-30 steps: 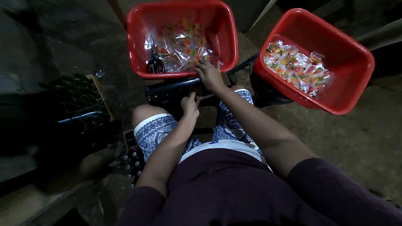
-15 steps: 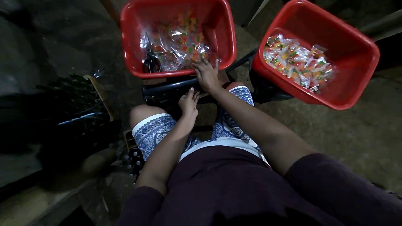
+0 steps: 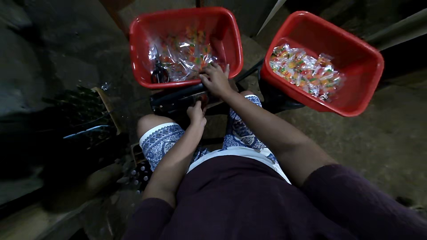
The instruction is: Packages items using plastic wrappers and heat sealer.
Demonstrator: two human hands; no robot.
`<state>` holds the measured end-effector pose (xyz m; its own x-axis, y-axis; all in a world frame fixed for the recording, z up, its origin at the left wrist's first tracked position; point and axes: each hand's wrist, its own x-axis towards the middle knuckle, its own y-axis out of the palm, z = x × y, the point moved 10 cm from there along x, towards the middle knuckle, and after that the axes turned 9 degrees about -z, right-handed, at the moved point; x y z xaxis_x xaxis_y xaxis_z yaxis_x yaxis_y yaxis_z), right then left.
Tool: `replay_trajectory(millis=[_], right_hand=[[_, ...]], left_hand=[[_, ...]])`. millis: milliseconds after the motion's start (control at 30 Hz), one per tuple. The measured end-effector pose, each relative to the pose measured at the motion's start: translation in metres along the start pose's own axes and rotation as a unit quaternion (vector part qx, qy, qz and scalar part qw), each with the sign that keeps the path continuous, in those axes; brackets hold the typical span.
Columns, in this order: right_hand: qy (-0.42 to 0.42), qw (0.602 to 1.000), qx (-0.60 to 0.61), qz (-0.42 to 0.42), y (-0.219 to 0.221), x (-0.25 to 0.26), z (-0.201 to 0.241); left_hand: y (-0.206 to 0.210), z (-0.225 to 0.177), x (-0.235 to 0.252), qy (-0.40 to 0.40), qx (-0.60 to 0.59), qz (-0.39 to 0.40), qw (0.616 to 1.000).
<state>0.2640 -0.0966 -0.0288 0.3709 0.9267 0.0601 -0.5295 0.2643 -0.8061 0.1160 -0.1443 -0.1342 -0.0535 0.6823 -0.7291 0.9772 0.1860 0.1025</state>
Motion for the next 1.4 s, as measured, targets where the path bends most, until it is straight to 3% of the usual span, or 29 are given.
replay_trajectory(millis=[200,333,433,533,667,767,1133,1400], right_hand=[[-0.066,0.976,0.208,0.013,-0.052,-0.002,0.042],[0.012,0.929,0.365,-0.06,-0.085,-0.041,0.011],[0.091,0.905,0.414,-0.018,-0.078,-0.089,-0.002],[0.087,0.893,0.44,0.033,-0.077,-0.126,0.018],[0.072,0.879,0.471,0.031,-0.088,-0.141,0.041],[0.044,0.886,0.461,0.033,-0.092,-0.143,0.053],[-0.07,0.963,0.255,0.053,-0.078,-0.135,0.099],[-0.186,0.962,0.169,0.104,-0.049,-0.104,0.157]], left_hand=[[0.004,-0.021,-0.032,0.07,0.012,0.074,0.995],[-0.001,-0.053,-0.081,0.156,0.057,0.174,0.971],[-0.012,-0.066,-0.109,0.225,0.07,0.223,0.946],[-0.021,-0.072,-0.129,0.258,0.06,0.238,0.934],[-0.026,-0.081,-0.147,0.303,0.057,0.265,0.914],[-0.025,-0.098,-0.156,0.331,0.068,0.3,0.892],[-0.056,-0.133,-0.138,0.42,0.133,0.255,0.861],[-0.091,-0.16,-0.117,0.453,0.097,0.231,0.856]])
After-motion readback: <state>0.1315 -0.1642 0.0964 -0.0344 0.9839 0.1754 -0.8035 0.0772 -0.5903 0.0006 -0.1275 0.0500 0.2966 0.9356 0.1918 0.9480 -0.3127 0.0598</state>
